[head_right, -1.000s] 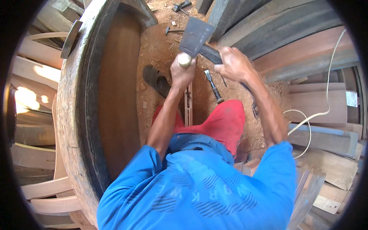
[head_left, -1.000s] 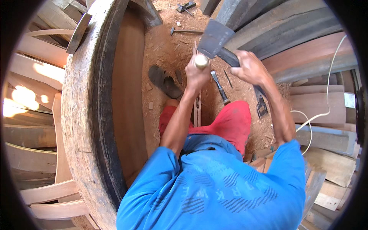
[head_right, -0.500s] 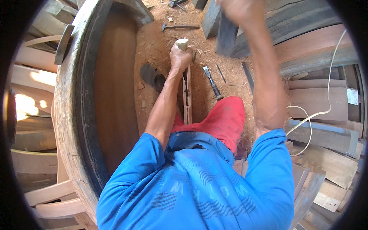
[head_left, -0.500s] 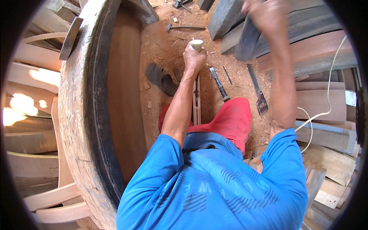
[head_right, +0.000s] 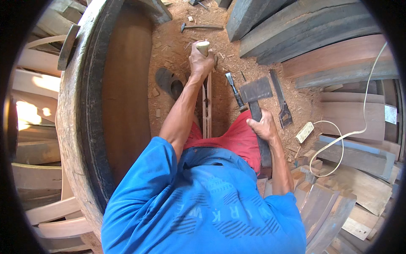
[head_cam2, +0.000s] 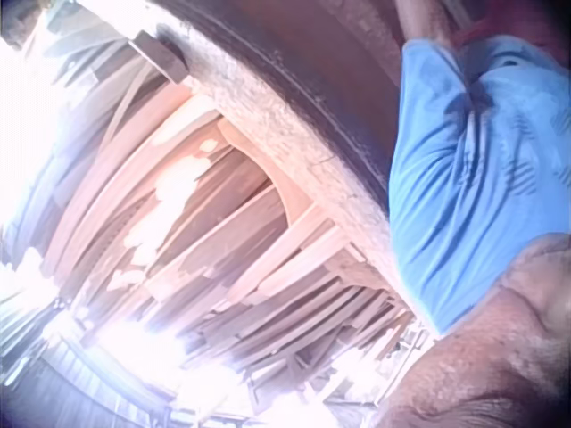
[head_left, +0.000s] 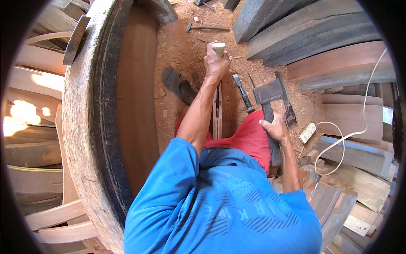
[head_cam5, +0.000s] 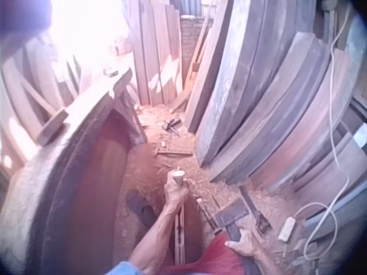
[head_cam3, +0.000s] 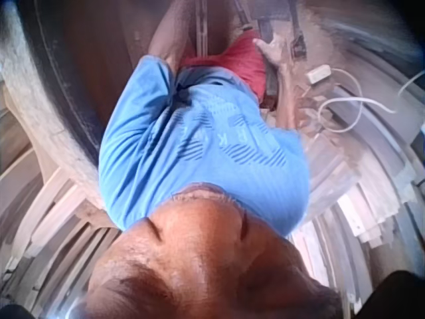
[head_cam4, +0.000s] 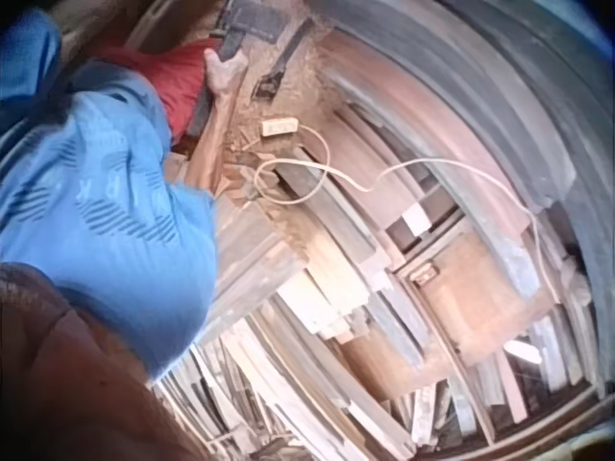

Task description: The person uses a hammer to strike a chisel, carving a groove into a piece of wood. They handle the wood piece by hand, clearing away shavings as they work.

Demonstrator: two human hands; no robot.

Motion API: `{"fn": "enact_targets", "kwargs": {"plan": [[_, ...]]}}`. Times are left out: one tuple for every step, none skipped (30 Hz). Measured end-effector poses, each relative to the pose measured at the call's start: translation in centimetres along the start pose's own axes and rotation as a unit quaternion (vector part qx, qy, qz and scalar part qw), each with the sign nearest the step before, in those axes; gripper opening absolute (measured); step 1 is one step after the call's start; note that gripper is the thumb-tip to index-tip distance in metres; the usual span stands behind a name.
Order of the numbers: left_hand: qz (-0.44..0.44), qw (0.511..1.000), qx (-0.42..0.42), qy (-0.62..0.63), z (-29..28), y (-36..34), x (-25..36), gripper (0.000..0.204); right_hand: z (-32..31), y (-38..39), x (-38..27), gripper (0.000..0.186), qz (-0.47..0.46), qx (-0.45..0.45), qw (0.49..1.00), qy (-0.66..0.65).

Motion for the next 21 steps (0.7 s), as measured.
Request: {"fn": "enact_targets", "kwargs": {"plan": [[0.003,1.0,-0.013,-0.002,0.6,-0.3,0.0,0.039,0.6,0.6,0.8,0.025,0.025,-0.017,0.999,-0.022],[-0.003,1.0,0.0,0.01,0.4,0.0,-0.3,0.031,0.4,0.4,0.8,0.025,0.022,-0.004,0.999,-0.049],[-0.019,1.0,-0.016,0.005,0.6,0.5,-0.1,0.031,0.2,0.6,0.2,0.025,0.025,0.008,0.997,-0.076],[-0.037,0.999,-0.035,0.001,0.8,0.8,0.7,0.031,-0.3,0.9,-0.7,0.025,0.03,0.021,0.994,-0.101],[-0.055,0.997,-0.052,-0.003,0.9,1.5,1.0,0.031,-1.6,0.6,-2.5,0.026,0.01,0.038,0.993,-0.109],[-0.029,0.998,-0.053,0.025,0.8,2.7,1.7,0.031,-3.7,-0.1,-6.0,0.028,-0.033,0.077,0.99,-0.117],[-0.005,0.997,-0.058,0.058,1.0,3.6,2.5,0.031,-6.4,-0.8,-7.7,0.029,-0.061,0.126,0.987,-0.077],[0.031,0.996,-0.046,0.065,0.7,2.7,1.1,0.031,-8.9,-0.7,-12.4,0.03,-0.094,0.186,0.974,-0.088],[-0.082,0.995,-0.047,-0.024,0.5,0.9,-0.6,0.032,-11.9,-0.6,-16.4,0.031,-0.166,0.252,0.95,-0.075],[-0.091,0.994,-0.043,-0.035,0.6,0.0,-1.3,0.033,-14.6,-0.5,-20.7,0.029,-0.243,0.272,0.929,-0.071],[-0.099,0.993,-0.039,-0.049,0.5,-0.6,-2.3,0.034,-16.8,-0.4,-24.2,0.032,-0.353,0.298,0.884,-0.077],[-0.089,0.994,-0.043,-0.042,1.1,0.2,-2.7,0.036,-19.2,0.0,-27.4,0.023,-0.361,0.323,0.868,-0.108],[-0.072,0.996,-0.031,-0.04,0.7,0.1,-2.8,0.037,-21.1,-0.3,-30.6,0.018,-0.376,0.334,0.852,-0.147],[-0.047,0.998,-0.024,-0.032,0.9,-0.7,-2.1,0.038,-23.1,-1.2,-33.3,0.018,-0.435,0.353,0.817,-0.135],[-0.04,0.999,-0.019,-0.019,1.2,-0.8,-1.7,0.038,-23.7,-1.5,-35.3,0.012,-0.455,0.449,0.741,-0.207],[-0.033,0.999,-0.019,-0.002,1.6,-0.4,-1.3,0.038,-24.0,-2.9,-35.8,0.012,-0.435,0.458,0.752,-0.187],[-0.026,0.999,-0.02,0.015,2.1,-0.1,-0.9,0.038,-23.5,-4.4,-35.1,0.015,-0.34,0.496,0.788,-0.133],[-0.042,0.999,-0.034,0.0,2.0,-0.3,-2.2,0.04,-20.5,-7.9,-33.9,0.018,-0.321,0.433,0.842,-0.029],[-0.046,0.999,-0.008,-0.024,-0.1,-0.3,-3.3,0.039,-15.5,-13.0,-30.9,0.021,-0.308,0.351,0.882,0.067],[-0.04,0.999,-0.005,-0.033,-0.1,-0.4,-2.8,0.039,-12.1,-16.2,-27.8,0.024,-0.282,0.286,0.899,0.178],[-0.036,0.999,-0.004,-0.041,0.1,-0.3,-2.3,0.039,-7.8,-18.7,-24.7,0.026,-0.26,0.137,0.892,0.342]]}}
Point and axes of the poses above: each hand's wrist, its own y-axis away from the middle knuckle, its own z-axis out of the palm, x = y × z, the point moved 10 cm from there along -y, towards the middle knuckle, and after that the axes turned 6 degrees about y, right-handed, at the moved point
